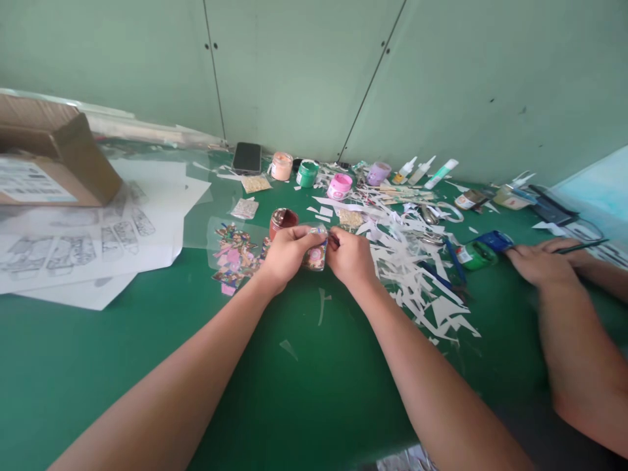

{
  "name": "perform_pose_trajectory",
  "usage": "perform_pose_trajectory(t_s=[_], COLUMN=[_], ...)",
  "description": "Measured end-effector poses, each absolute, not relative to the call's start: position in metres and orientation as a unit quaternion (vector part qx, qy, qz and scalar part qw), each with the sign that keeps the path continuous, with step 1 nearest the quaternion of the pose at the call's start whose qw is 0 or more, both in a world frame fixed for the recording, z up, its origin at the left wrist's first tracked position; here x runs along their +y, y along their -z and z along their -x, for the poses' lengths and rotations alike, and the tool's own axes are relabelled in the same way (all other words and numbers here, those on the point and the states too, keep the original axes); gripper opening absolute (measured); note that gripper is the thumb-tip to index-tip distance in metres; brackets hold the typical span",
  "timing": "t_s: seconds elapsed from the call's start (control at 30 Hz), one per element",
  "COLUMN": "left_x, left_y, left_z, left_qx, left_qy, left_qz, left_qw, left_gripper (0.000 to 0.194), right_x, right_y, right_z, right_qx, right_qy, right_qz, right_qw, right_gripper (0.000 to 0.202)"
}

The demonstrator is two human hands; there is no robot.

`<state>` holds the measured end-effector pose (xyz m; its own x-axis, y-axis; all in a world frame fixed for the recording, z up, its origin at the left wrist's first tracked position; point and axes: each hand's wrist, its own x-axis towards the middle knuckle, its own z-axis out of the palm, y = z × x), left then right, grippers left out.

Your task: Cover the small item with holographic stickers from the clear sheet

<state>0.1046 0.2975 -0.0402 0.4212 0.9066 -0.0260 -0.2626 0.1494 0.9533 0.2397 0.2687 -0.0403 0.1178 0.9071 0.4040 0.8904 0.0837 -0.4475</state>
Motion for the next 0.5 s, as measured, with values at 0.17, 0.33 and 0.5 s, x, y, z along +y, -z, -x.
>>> perform_pose_trajectory(t_s=[0.17, 0.33, 0.5], left_x=[0.2976, 0.2957, 0.2937], left_y=[0.0396, 0.0369, 0.0372], left_z=[-0.1048, -0.1041, -0.1024], left_qx=[0.326, 0.327, 0.32], left_qy=[-0.43, -0.424, -0.413], left_qz=[-0.487, -0.493, -0.514], left_qw=[0.687, 0.686, 0.68], left_gripper=[0.031, 0.037, 0.039], right_x=[0.2691, 0.2691, 0.2683], right_y=[0.0407, 0.0432, 0.0432], right_z=[-0.241, -0.2406, -0.2377], right_qx=[-0.67, -0.681, -0.676], right_qy=[-0.023, -0.006, 0.0], right_qz=[0.677, 0.679, 0.688], right_qw=[0.304, 0.273, 0.264], right_gripper=[0.022, 0.019, 0.018])
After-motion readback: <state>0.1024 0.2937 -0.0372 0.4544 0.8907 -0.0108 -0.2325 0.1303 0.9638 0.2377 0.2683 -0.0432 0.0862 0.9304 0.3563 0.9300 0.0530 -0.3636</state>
